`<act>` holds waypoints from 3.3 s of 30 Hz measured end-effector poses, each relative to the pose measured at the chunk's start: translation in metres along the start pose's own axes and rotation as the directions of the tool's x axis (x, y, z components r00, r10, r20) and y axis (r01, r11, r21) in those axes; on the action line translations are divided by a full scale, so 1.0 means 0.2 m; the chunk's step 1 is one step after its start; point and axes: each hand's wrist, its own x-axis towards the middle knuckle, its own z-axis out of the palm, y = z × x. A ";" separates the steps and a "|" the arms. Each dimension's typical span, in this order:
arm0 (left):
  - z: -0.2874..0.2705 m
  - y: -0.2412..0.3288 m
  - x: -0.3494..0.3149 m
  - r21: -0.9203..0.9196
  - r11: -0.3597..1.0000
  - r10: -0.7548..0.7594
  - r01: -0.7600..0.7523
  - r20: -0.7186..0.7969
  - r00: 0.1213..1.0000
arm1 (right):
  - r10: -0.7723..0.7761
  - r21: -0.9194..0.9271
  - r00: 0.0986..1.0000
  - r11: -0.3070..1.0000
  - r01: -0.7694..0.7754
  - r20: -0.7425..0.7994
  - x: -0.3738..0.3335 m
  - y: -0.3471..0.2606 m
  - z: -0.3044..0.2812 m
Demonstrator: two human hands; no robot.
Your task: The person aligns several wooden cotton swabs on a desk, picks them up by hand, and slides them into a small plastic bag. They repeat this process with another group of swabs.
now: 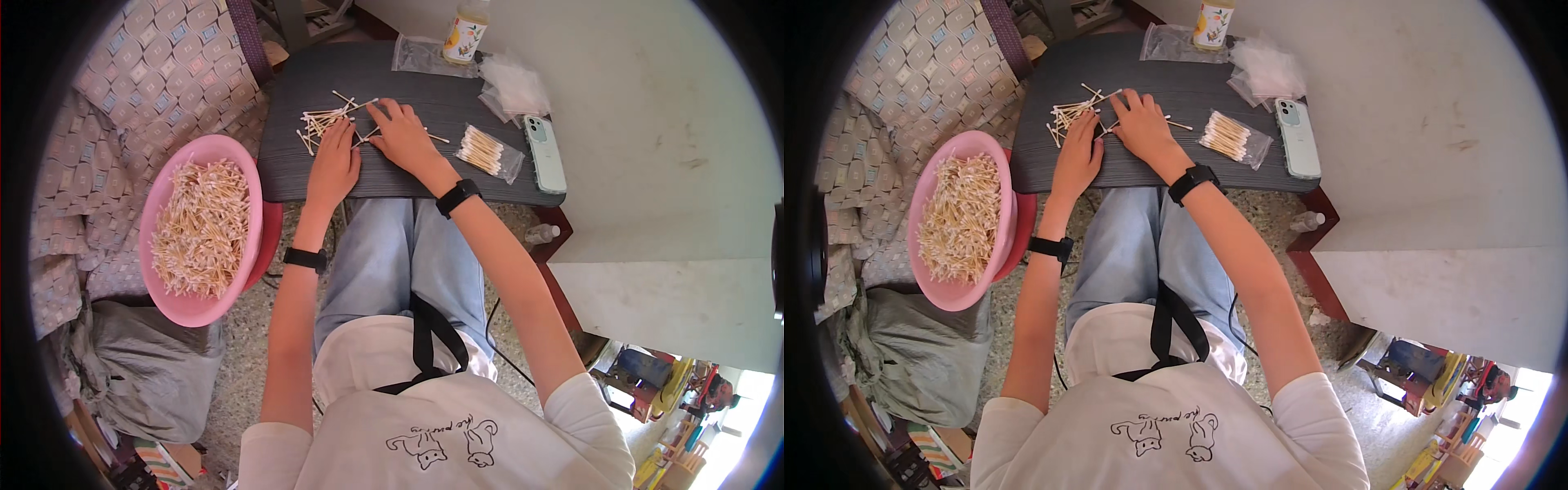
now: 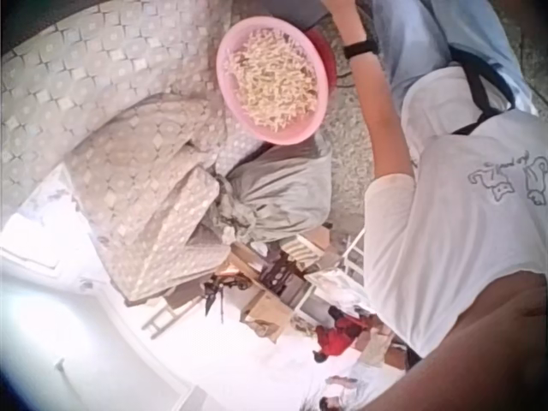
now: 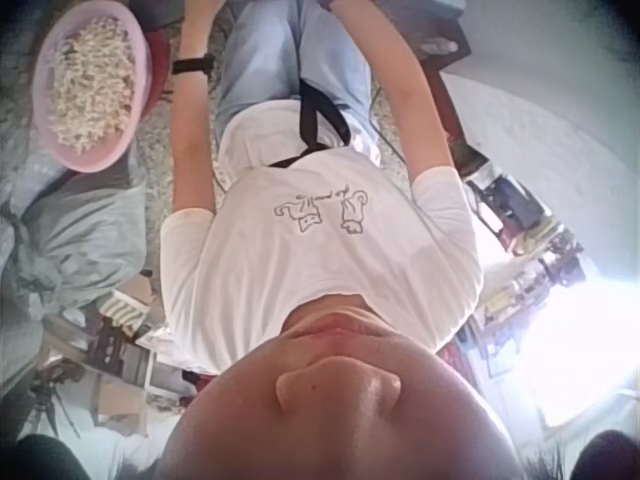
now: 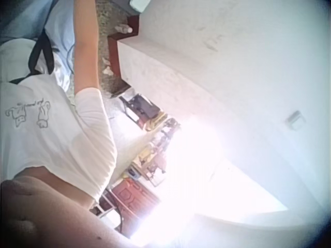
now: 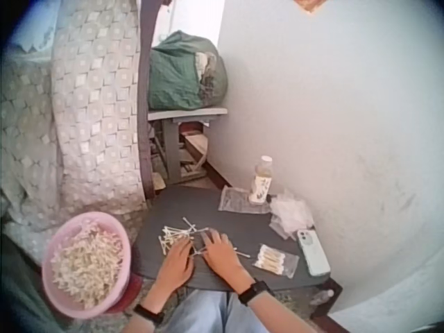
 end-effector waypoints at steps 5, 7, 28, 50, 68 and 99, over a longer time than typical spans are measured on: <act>-0.01 0.01 0.01 -0.025 0.997 0.079 -0.078 0.082 0.993 | -0.048 -0.028 0.981 0.998 0.055 0.186 0.03 0.04 0.02; -0.02 0.03 0.01 -0.050 0.996 0.073 -0.069 0.091 0.993 | -0.039 0.009 0.975 0.999 0.038 0.219 0.03 0.05 -0.01; -0.05 0.04 0.01 -0.116 0.991 0.060 -0.059 0.007 0.998 | -0.096 0.045 0.989 0.995 0.092 0.114 -0.11 0.08 -0.16; 0.07 0.22 0.01 -0.005 0.992 0.122 -0.123 0.190 0.974 | 0.014 0.029 0.998 1.000 -0.013 -0.061 -0.23 0.12 -0.17; 0.07 0.20 0.01 -0.009 0.995 0.100 -0.100 0.173 0.980 | 0.076 0.090 0.987 0.994 -0.063 -0.144 -0.32 0.00 -0.20; 0.15 0.29 0.11 -0.233 0.967 -0.102 0.106 0.028 0.994 | 0.176 -0.168 0.982 0.972 -0.164 0.062 -0.24 0.20 -0.22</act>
